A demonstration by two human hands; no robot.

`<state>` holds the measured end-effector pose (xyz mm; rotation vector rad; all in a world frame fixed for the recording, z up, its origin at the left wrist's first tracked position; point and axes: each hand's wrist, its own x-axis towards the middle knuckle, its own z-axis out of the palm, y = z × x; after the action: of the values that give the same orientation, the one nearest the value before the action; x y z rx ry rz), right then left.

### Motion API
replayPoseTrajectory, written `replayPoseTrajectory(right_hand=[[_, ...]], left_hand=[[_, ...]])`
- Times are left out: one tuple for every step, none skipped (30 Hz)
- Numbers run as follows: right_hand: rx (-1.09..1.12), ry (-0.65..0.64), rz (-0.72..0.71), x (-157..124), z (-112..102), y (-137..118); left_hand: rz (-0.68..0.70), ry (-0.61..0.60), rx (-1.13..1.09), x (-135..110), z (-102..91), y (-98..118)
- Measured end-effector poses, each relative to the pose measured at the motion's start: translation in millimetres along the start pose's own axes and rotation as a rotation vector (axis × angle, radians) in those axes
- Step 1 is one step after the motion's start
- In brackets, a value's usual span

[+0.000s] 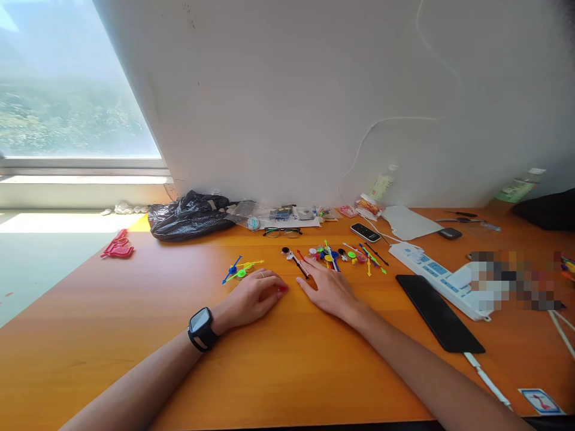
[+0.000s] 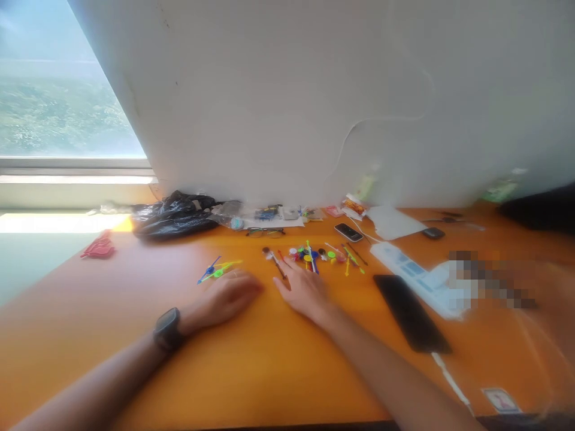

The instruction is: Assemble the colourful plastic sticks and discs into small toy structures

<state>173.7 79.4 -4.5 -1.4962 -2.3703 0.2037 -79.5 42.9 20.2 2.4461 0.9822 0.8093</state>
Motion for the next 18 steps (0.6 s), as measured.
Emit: replayPoseTrajectory(right_hand=[[0.003,0.007,-0.005,-0.1,-0.3,-0.3],[0.006,0.017,-0.011,-0.1,-0.8,-0.8],[0.009,0.03,-0.018,0.0,-1.4,-1.3],[0.012,0.045,-0.024,0.1,-2.2,-2.0],[0.016,0.061,-0.029,0.2,-3.0,-2.6],[0.022,0.08,-0.032,0.3,-3.9,-3.3],[0.03,0.1,-0.035,0.4,-4.8,-4.0],[0.042,0.121,-0.038,0.4,-5.7,-4.5],[0.057,0.144,-0.044,0.4,-6.4,-4.8],[0.074,0.169,-0.053,0.3,-6.9,-4.8],[0.092,0.192,-0.065,0.2,-7.2,-4.5],[0.112,0.213,-0.081,0.0,-7.3,-4.0],[0.135,0.232,-0.099,-0.3,-7.1,-3.3],[0.161,0.248,-0.119,-0.6,-6.7,-2.8],[0.189,0.262,-0.137,-1.1,-6.2,-2.5],[0.219,0.274,-0.15,-1.6,-5.7,-2.6],[0.253,0.286,-0.157,-2.1,-5.3,-3.3],[0.29,0.3,-0.158,-2.7,-5.0,-4.5]], left_hand=[[0.0,0.0,0.001,0.1,-0.3,0.4],[0.0,-0.001,0.003,0.1,-0.6,0.7],[0.0,-0.003,0.004,0.2,-0.8,1.0],[0.001,-0.005,0.004,0.3,-1.0,1.2],[0.001,-0.008,0.005,0.4,-1.0,1.2],[0.002,-0.011,0.006,0.4,-1.0,1.2],[0.003,-0.011,0.007,0.5,-1.0,1.1],[0.004,-0.012,0.007,0.5,-0.9,0.9],[0.005,-0.014,0.005,0.6,-0.8,0.9],[0.006,-0.015,0.002,0.5,-0.8,0.9],[0.006,-0.017,-0.003,0.5,-0.8,1.1],[0.004,-0.018,-0.006,0.4,-0.9,1.3],[0.001,-0.02,-0.009,0.2,-1.0,1.6],[-0.004,-0.021,-0.01,0.0,-1.0,1.7],[-0.01,-0.021,-0.009,-0.3,-0.8,1.6],[-0.016,-0.02,-0.006,-0.6,-0.4,1.2],[-0.022,-0.019,-0.002,-0.9,0.3,0.3],[-0.025,-0.015,0.003,-1.2,1.1,-0.9]])
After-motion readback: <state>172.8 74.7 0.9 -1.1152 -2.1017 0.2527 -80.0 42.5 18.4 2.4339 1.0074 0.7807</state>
